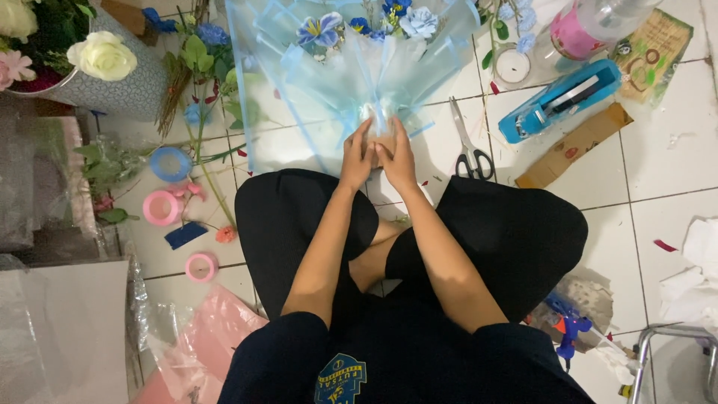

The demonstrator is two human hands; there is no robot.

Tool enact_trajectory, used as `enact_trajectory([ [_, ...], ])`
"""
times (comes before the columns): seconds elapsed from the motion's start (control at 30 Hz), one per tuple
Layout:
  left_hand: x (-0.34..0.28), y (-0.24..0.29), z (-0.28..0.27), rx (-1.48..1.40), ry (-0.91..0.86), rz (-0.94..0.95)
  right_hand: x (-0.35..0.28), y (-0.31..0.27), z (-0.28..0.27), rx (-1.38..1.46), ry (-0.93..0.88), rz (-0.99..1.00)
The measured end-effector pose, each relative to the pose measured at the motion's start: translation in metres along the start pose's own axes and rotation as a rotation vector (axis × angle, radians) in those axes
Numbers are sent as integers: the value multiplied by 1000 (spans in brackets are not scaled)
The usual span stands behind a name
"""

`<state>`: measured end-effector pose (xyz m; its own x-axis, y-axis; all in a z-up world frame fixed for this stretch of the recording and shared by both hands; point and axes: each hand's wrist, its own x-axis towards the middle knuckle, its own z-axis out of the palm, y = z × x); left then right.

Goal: The person wraps a bouquet of blue artificial flowers in light blue translucent paper while sitting on the floor. They fold the paper around the stems, secure it with clear tape, and adjust the wrapping to form a neat bouquet.

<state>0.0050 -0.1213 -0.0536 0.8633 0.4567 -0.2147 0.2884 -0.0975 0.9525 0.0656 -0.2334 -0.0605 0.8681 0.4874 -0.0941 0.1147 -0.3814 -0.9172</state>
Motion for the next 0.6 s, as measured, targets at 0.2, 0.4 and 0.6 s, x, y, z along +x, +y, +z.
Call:
enact_trajectory([
  [0.2,-26,23,2,-116,118,-126,-1,27,4,1,69,275],
  [0.4,-8,-22,-2,-265,71,-87,-5,-45,-10,237,-89,378],
  [0.6,21,-24,-25,-86,35,189,2,-75,-49,494,176,290],
])
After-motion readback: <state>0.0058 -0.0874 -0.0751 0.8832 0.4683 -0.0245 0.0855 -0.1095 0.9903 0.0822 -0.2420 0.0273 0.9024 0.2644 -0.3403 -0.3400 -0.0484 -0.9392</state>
